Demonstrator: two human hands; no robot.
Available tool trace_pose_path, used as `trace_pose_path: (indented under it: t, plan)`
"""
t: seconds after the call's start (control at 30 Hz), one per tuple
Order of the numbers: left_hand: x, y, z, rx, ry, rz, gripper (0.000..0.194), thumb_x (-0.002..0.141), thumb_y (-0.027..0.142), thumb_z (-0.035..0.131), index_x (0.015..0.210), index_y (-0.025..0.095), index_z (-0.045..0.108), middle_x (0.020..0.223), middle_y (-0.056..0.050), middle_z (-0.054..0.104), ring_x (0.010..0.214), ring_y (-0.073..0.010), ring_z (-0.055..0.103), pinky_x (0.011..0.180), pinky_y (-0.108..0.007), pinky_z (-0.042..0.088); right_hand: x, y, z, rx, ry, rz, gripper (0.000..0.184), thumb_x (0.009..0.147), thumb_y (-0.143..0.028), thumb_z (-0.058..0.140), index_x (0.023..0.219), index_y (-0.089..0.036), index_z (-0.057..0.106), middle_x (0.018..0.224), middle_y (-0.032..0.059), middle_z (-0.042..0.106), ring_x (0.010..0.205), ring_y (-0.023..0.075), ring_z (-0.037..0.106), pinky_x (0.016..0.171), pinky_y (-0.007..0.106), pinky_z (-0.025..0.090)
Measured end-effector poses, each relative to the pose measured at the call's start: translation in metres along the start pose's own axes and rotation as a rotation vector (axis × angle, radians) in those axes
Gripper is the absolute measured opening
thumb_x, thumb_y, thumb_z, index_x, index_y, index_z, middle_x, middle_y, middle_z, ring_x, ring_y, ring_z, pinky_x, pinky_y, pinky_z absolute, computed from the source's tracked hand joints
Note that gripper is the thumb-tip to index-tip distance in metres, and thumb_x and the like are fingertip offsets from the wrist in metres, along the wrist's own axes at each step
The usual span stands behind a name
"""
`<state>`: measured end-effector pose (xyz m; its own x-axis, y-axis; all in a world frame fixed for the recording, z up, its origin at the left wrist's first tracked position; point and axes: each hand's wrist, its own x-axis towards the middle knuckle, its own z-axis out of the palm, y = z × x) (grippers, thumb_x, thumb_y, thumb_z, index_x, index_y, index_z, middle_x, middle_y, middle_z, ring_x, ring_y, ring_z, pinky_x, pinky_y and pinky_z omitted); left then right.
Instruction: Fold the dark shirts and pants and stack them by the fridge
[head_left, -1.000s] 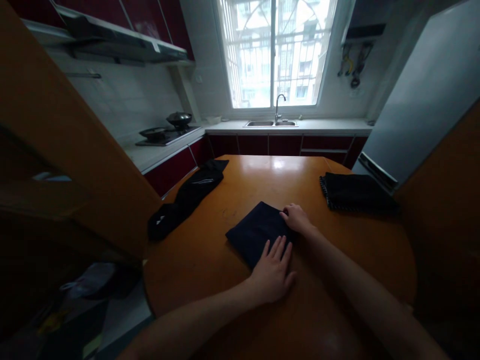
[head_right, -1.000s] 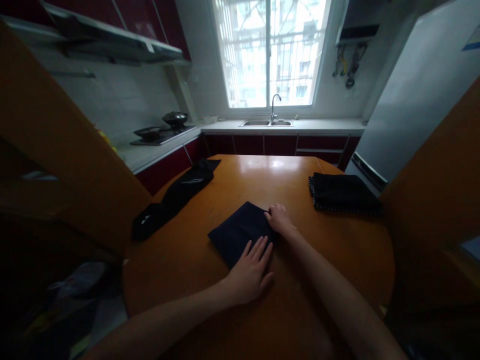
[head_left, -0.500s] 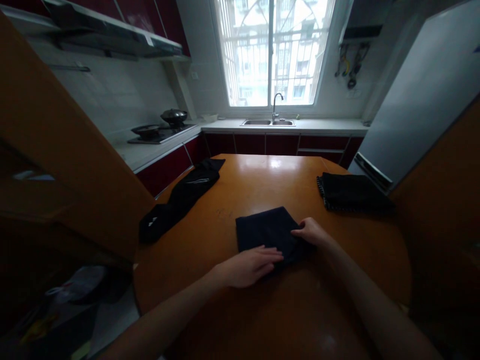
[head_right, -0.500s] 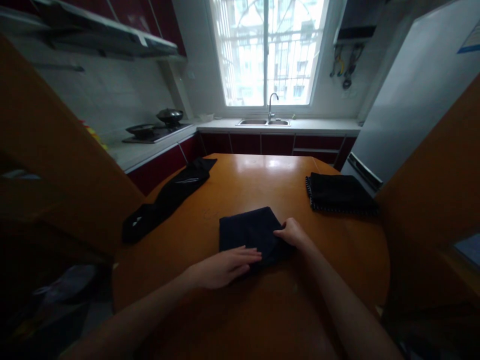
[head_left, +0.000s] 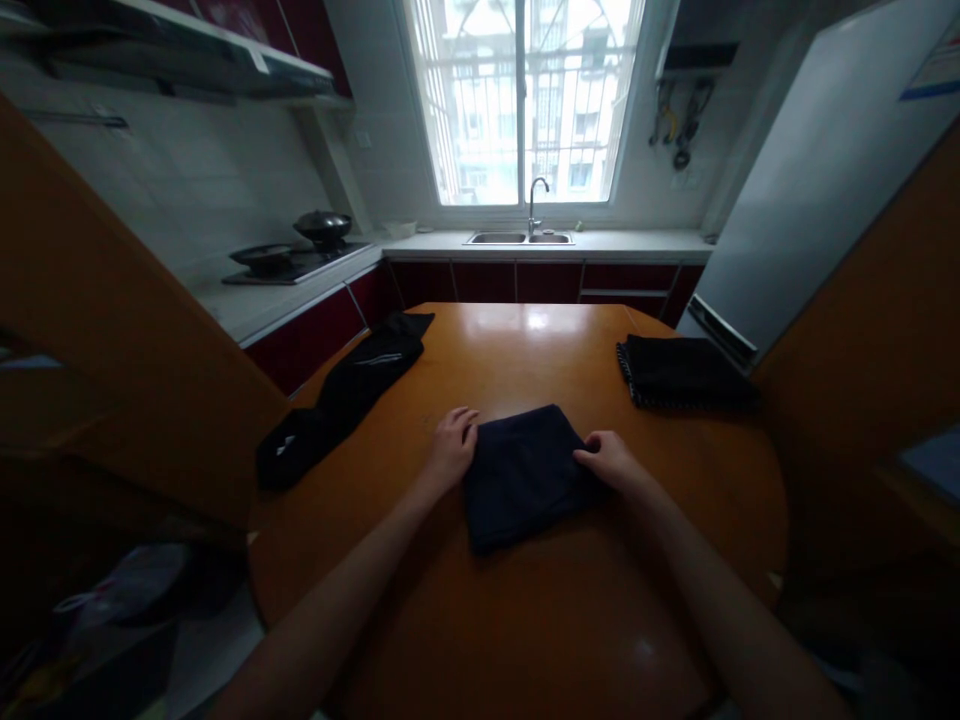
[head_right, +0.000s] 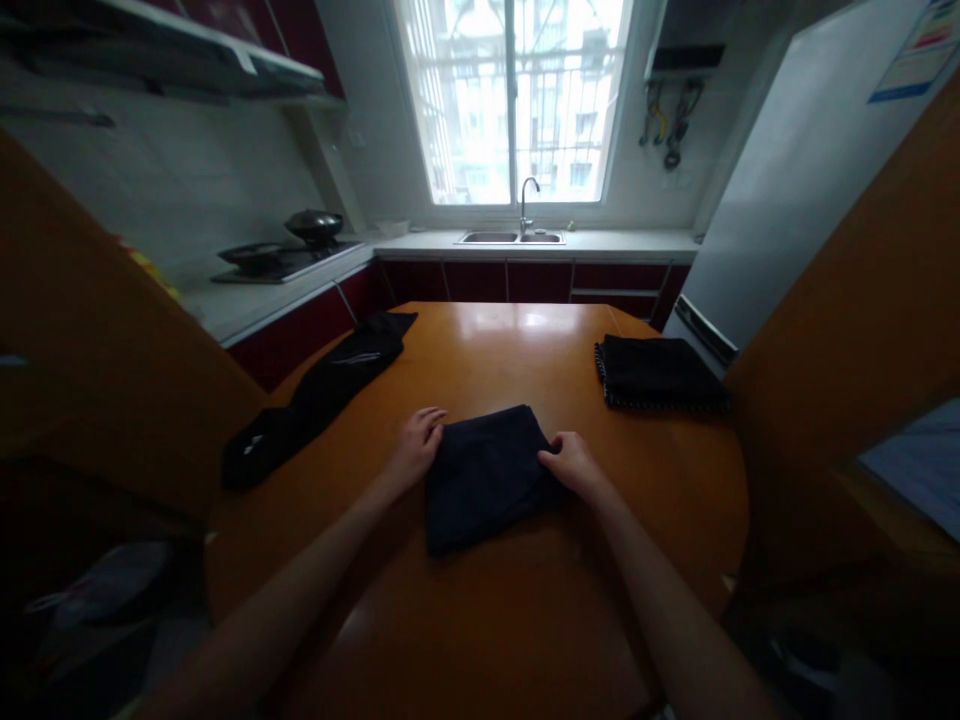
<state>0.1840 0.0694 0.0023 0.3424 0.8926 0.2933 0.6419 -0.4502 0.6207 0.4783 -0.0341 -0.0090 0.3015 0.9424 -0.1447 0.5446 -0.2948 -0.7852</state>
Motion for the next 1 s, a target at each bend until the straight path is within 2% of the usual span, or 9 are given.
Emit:
trace_pose_path:
  t: [0.07,0.13,0.2,0.27,0.33,0.47,0.67,0.83,1.0]
  plan:
    - [0.001,-0.012,-0.016,-0.199,-0.039,-0.245,0.038,0.093,0.029,0.055,0.128,0.014,0.061,0.128,-0.016,0.06,0.12,-0.0269,0.059,0.106,-0.047,0.045,0.0,0.001,0.001,0.058,-0.021,0.025,0.013,0.075,-0.026,0.073,0.078,-0.015,0.067,0.08,0.0067,0.072,0.072,0.0184,0.066,0.058,0.024,0.044]
    - [-0.005,-0.018,-0.031,-0.453,-0.165,-0.471,0.048,0.091,0.034,0.061,0.135,0.018,0.054,0.121,-0.014,0.064,0.107,-0.0242,0.066,0.095,-0.044,0.053,-0.002,0.001,0.002,0.124,-0.055,0.049,0.015,0.074,-0.026,0.075,0.081,-0.015,0.068,0.083,0.0078,0.074,0.073,0.0188,0.067,0.058,0.024,0.047]
    - [-0.018,-0.017,-0.043,-0.688,-0.299,-0.579,0.058,0.09,0.038,0.065,0.142,0.022,0.046,0.119,-0.013,0.065,0.1,-0.0222,0.069,0.088,-0.04,0.056,-0.004,-0.001,0.002,0.187,-0.088,0.072,0.015,0.074,-0.026,0.076,0.083,-0.015,0.07,0.085,0.0088,0.075,0.074,0.0195,0.069,0.059,0.024,0.05]
    - [-0.033,-0.01,-0.048,-0.824,-0.374,-0.579,0.066,0.089,0.04,0.068,0.147,0.025,0.039,0.123,-0.014,0.065,0.1,-0.0218,0.07,0.087,-0.038,0.056,-0.006,-0.002,0.002,0.237,-0.112,0.096,0.015,0.074,-0.025,0.077,0.083,-0.015,0.071,0.086,0.0095,0.076,0.074,0.0205,0.07,0.06,0.025,0.052]
    - [-0.046,-0.001,-0.048,-0.864,-0.41,-0.549,0.07,0.089,0.04,0.07,0.149,0.027,0.036,0.124,-0.014,0.064,0.101,-0.0221,0.07,0.088,-0.038,0.057,-0.007,-0.003,0.0,0.273,-0.123,0.116,0.015,0.073,-0.024,0.078,0.084,-0.015,0.072,0.086,0.01,0.076,0.075,0.0217,0.071,0.061,0.027,0.054]
    - [-0.058,0.012,-0.033,-0.84,-0.414,-0.51,0.069,0.09,0.039,0.068,0.151,0.031,0.035,0.125,-0.013,0.063,0.104,-0.0229,0.07,0.086,-0.038,0.058,-0.004,-0.001,-0.003,0.359,-0.125,0.138,0.024,0.069,-0.022,0.081,0.092,-0.016,0.074,0.091,0.0098,0.077,0.08,0.0228,0.071,0.066,0.028,0.055]
    - [-0.061,0.029,-0.004,-0.91,-0.299,-0.38,0.069,0.09,0.028,0.067,0.151,0.032,0.037,0.155,-0.013,0.041,0.127,-0.0266,0.058,0.09,-0.038,0.059,-0.002,0.001,-0.013,0.515,-0.123,0.185,0.031,0.071,-0.021,0.077,0.1,-0.016,0.072,0.093,0.008,0.077,0.078,0.0202,0.071,0.071,0.029,0.055]
    - [-0.057,0.037,0.009,-0.917,-0.31,-0.319,0.079,0.085,0.027,0.073,0.154,0.03,0.035,0.154,-0.014,0.045,0.129,-0.0274,0.058,0.098,-0.04,0.056,-0.007,-0.003,-0.023,0.665,-0.147,0.19,0.027,0.074,-0.02,0.07,0.101,-0.017,0.071,0.089,0.005,0.077,0.073,0.0176,0.07,0.066,0.026,0.054]
    - [-0.045,0.043,0.015,-0.904,-0.351,-0.287,0.085,0.079,0.028,0.078,0.153,0.03,0.037,0.157,-0.014,0.04,0.135,-0.0295,0.051,0.103,-0.041,0.053,-0.013,-0.009,-0.035,0.82,-0.186,0.172,0.02,0.076,-0.021,0.064,0.094,-0.017,0.072,0.083,0.0033,0.077,0.069,0.0167,0.07,0.062,0.024,0.053]
